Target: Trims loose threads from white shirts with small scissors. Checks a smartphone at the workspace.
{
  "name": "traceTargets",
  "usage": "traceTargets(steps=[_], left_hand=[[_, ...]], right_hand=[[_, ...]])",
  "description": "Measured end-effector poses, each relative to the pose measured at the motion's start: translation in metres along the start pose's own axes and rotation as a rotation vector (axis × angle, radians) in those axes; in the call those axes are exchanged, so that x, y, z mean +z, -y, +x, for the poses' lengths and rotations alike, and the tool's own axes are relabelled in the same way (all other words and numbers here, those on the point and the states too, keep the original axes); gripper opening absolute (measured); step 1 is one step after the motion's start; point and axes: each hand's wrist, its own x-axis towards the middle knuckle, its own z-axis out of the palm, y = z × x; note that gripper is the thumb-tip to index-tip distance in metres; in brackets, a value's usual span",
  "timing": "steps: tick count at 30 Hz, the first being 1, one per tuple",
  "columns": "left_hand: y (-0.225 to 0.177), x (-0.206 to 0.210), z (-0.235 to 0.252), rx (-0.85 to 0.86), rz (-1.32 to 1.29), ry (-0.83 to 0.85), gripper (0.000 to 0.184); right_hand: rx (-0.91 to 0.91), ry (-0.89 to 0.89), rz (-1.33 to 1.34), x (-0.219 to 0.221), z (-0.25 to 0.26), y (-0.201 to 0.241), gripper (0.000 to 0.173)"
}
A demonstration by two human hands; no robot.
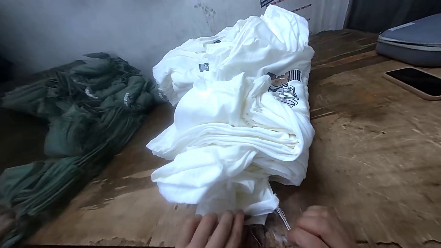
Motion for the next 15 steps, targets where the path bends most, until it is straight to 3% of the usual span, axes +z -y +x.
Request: traceTargets(steps=[7,11,15], left_hand=[[-0.011,0.000,0.013,-0.038,-0.096,-0.149,0.020],[-0.016,0.014,0.034,0.049,-0.101,-0.157,0.021],[-0.013,0.017,0.039,0.059,-0.031,-0.143,0.020]], right_hand=[[0.064,0.041,0.111,-0.002,0.001,-0.001,0.010],[0.062,0.052,0.096,0.002,0.004,0.002,0.012],[0.280,0.317,-0.110,-0.019,0.012,0.005,0.024]])
